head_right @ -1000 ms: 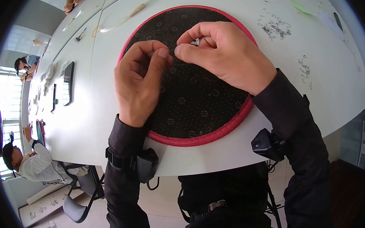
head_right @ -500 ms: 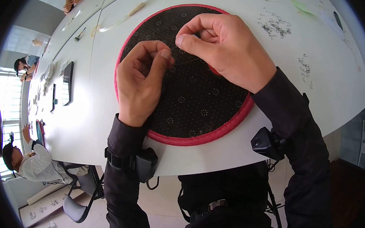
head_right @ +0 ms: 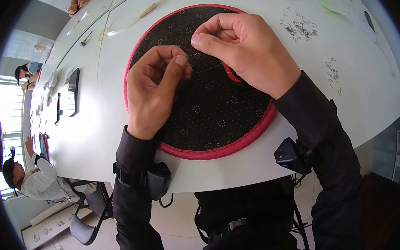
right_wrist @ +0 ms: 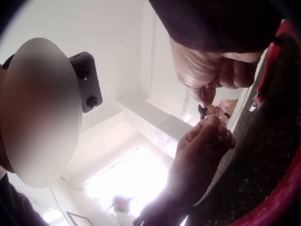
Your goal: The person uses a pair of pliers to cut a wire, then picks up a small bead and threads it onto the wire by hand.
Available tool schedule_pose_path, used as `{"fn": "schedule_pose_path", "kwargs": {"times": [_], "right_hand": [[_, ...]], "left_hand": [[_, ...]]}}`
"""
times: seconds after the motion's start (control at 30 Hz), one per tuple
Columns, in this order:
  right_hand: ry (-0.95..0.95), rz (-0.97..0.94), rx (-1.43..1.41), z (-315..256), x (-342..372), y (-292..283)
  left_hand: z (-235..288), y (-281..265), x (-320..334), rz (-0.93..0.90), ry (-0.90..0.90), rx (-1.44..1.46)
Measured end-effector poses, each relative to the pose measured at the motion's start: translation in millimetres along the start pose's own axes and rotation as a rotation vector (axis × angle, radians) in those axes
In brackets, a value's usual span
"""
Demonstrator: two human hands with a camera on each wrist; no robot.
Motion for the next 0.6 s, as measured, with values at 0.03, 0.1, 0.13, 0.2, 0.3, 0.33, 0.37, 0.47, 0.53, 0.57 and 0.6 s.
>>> {"fn": "schedule_pose_path", "kwargs": {"times": [0.03, 0.1, 0.13, 0.2, 0.3, 0.33, 0.37, 0.47, 0.53, 0.57, 0.6], "right_hand": [[0.008, 0.004, -0.024, 1.9, -0.4, 1.1], [0.066, -0.005, -0.039, 2.0, 0.2, 2.3], [0.116, -0.017, -0.03, -1.2, 2.5, 2.2], [0.155, -0.032, -0.01, -0.7, 3.6, 3.2], [0.141, -0.044, 0.02, -0.1, 4.5, 6.4], [0.15, -0.05, 0.029, -5.3, 7.6, 8.2], [0.158, -0.056, 0.037, -8.2, 10.2, 10.6], [0.122, -0.046, 0.085, -11.1, 14.5, 16.3], [0.092, -0.055, 0.109, -15.2, 17.4, 19.2], [0.078, -0.059, 0.121, -17.1, 18.2, 20.0], [0.061, -0.055, 0.138, -18.5, 18.5, 20.3]], "left_hand": [[0.8, 0.2, 0.1, 0.001, -0.006, 0.026], [2.3, 0.2, 0.2, 0.003, -0.019, 0.077], [2.2, -0.6, 0.0, 0.012, -0.028, 0.1], [1.8, -2.1, -0.1, 0.03, -0.047, 0.146], [1.6, -3.8, -0.7, 0.05, -0.04, 0.158], [1.5, -4.8, -0.8, 0.066, -0.041, 0.151], [1.4, -5.7, -0.9, 0.081, -0.041, 0.143], [0.8, -8.2, -1.0, 0.117, -0.035, 0.105], [1.3, -9.1, -1.0, 0.129, -0.024, 0.057], [2.1, -9.2, -0.8, 0.13, -0.017, 0.023], [2.6, -9.4, -0.6, 0.13, -0.009, -0.009]]}}
Point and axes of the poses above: each hand's wrist, its own x-axis away from the middle knuckle, its own y-axis out of the palm, z = x × y, the point moved 6 cm from there along -x, towards the middle knuckle, and after that the axes turned 14 degrees about y, right-handed, at the moved point
